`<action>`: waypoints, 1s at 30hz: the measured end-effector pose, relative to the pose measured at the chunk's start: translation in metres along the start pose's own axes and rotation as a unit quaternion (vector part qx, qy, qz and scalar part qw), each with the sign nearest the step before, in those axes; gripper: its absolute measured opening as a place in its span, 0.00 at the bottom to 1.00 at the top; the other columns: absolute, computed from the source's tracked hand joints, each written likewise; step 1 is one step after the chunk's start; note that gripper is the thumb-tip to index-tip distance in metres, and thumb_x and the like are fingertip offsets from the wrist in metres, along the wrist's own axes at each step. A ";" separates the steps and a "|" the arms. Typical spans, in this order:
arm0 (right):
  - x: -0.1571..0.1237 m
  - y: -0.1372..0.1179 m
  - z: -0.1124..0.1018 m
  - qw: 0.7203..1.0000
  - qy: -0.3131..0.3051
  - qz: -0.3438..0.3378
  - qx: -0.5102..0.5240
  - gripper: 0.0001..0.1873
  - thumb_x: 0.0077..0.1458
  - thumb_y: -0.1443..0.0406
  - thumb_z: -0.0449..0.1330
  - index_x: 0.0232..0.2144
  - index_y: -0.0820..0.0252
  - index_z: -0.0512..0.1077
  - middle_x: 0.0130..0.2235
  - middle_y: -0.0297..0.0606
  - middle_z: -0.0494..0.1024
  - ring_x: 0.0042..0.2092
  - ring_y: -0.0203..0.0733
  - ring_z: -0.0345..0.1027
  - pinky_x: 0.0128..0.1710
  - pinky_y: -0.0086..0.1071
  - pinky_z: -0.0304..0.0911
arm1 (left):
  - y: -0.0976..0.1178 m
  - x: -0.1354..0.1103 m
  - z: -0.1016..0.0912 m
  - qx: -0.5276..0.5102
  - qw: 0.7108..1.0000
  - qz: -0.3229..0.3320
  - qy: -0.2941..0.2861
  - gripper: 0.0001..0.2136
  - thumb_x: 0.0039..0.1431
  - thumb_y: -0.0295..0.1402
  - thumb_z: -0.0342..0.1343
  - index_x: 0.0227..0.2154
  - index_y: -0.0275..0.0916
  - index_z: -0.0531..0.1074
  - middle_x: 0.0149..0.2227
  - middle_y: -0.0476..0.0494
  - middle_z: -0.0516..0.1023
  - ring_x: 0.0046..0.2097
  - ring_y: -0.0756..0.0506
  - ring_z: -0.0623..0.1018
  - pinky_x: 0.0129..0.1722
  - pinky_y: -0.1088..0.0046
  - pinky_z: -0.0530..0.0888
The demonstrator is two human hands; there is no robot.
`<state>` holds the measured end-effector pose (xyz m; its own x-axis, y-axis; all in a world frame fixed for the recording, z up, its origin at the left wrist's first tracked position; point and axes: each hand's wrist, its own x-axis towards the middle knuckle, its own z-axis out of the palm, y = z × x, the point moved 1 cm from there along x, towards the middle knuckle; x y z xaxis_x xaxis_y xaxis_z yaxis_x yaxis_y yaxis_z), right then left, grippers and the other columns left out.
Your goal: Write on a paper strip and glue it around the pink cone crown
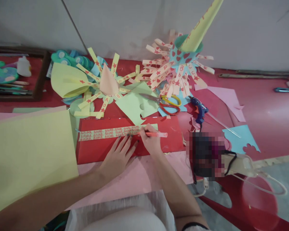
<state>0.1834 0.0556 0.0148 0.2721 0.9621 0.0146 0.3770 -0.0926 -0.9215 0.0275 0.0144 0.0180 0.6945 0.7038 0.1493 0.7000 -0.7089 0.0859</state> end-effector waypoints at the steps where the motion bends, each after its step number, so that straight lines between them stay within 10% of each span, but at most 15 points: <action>1: 0.000 0.000 0.000 1.000 0.003 -0.004 0.001 0.17 0.52 0.62 0.54 0.16 0.56 0.54 0.15 0.24 0.58 0.18 0.30 0.52 0.21 0.27 0.52 | 0.000 0.000 0.000 -0.004 1.000 -0.001 -0.004 0.19 0.63 0.37 0.43 0.52 0.35 0.67 0.53 0.34 0.70 0.56 0.37 0.67 0.56 0.56 0.60; 10: 0.001 -0.004 -0.003 0.994 0.024 0.048 0.098 0.18 0.53 0.58 0.55 0.17 0.56 0.55 0.14 0.23 0.56 0.19 0.32 0.58 0.22 0.27 0.57 | 0.000 0.000 -0.001 -0.002 1.000 -0.001 -0.013 0.20 0.63 0.38 0.42 0.54 0.36 0.65 0.54 0.35 0.70 0.57 0.38 0.66 0.56 0.57 0.60; 30: 0.001 0.000 -0.005 0.999 0.003 0.008 -0.040 0.20 0.54 0.59 0.54 0.14 0.57 0.54 0.15 0.26 0.58 0.20 0.30 0.52 0.22 0.26 0.51 | 0.000 0.001 -0.003 0.001 1.000 0.003 0.006 0.19 0.63 0.37 0.42 0.53 0.35 0.66 0.53 0.34 0.70 0.56 0.37 0.68 0.56 0.56 0.61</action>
<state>0.1882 0.0551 0.0169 0.2839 0.9589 0.0035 0.4419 -0.1276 -0.8879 0.0276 0.0149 0.0206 0.6960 0.6996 0.1619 0.6968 -0.7124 0.0831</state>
